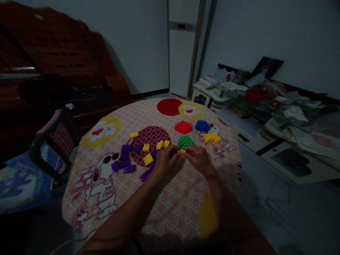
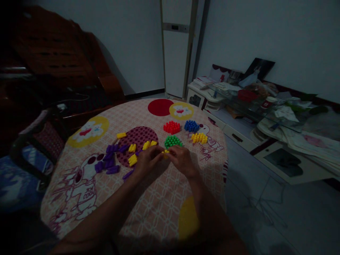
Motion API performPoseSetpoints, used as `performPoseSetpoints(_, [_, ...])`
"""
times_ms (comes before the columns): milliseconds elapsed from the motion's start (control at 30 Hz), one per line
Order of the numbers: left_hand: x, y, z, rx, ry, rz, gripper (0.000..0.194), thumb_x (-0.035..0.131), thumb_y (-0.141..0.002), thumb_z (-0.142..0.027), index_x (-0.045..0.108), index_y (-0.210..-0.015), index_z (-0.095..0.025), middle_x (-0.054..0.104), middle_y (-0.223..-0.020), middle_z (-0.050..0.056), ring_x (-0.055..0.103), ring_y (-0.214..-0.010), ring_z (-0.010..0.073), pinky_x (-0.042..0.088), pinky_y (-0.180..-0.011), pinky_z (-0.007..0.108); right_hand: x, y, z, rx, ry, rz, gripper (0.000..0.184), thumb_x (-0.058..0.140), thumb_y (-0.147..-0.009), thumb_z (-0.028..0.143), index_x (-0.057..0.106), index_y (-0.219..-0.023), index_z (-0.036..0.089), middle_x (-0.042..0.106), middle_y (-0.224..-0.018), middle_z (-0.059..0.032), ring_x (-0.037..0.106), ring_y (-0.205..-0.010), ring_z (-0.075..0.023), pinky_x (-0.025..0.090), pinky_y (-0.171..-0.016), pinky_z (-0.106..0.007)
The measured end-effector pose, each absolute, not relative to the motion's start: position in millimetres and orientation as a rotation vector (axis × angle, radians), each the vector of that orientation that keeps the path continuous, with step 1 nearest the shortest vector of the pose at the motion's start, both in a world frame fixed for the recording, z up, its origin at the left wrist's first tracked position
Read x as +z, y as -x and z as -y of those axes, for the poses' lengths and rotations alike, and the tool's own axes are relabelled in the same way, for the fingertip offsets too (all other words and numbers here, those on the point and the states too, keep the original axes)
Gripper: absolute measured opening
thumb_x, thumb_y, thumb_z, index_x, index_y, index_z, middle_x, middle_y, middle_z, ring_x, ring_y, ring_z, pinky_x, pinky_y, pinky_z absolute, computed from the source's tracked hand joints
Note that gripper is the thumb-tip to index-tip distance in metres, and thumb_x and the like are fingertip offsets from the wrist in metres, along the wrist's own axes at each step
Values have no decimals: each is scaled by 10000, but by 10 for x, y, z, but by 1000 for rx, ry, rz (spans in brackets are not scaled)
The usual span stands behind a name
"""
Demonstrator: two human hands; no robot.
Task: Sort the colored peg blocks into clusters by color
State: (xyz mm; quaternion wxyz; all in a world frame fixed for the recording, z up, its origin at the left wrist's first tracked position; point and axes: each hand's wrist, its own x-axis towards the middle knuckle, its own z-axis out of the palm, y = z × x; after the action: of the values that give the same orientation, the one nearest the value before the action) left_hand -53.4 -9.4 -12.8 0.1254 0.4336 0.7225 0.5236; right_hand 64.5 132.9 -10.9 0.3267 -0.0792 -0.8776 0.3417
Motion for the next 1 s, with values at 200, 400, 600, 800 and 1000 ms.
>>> performPoseSetpoints(200, [-155,464,117,1503,-1342,-2143,188,547,-898,-246,689,-998,-177,739,-971,69,682,-861,184,533,-805,306,-190,-770,-1761,973,675,1940,226,673,-803,412,720,-812,191,732,-762,-38,669,-659,-184,542,-646,-298])
performPoseSetpoints(400, [-178,454,130,1468,-1357,-2133,196,537,-895,-237,699,-986,-172,739,-947,61,675,-839,181,520,-790,301,-396,-1039,-2215,521,1131,1894,120,666,-709,328,652,-694,210,704,-683,-46,626,-625,-198,499,-664,-327])
performPoseSetpoints(600, [-210,455,112,1476,-1341,-2100,201,528,-885,-220,697,-981,-168,738,-917,55,669,-802,182,508,-751,296,-444,-1113,-2290,472,1174,2022,166,666,-683,313,706,-804,207,723,-731,-52,646,-673,-213,485,-667,-323])
performPoseSetpoints(800, [-249,470,105,1489,-1342,-2094,198,526,-878,-212,702,-958,-169,721,-858,42,653,-768,171,486,-715,275,-400,-1142,-2304,546,1152,2199,352,659,-714,355,769,-1003,187,768,-844,-77,687,-760,-237,511,-722,-332])
performPoseSetpoints(1000, [-284,481,104,1505,-1331,-2064,201,524,-868,-208,705,-946,-170,714,-842,36,635,-731,148,474,-683,250,-344,-1134,-2282,631,1135,2259,353,676,-700,321,762,-1004,163,768,-835,-80,691,-766,-225,514,-708,-301])
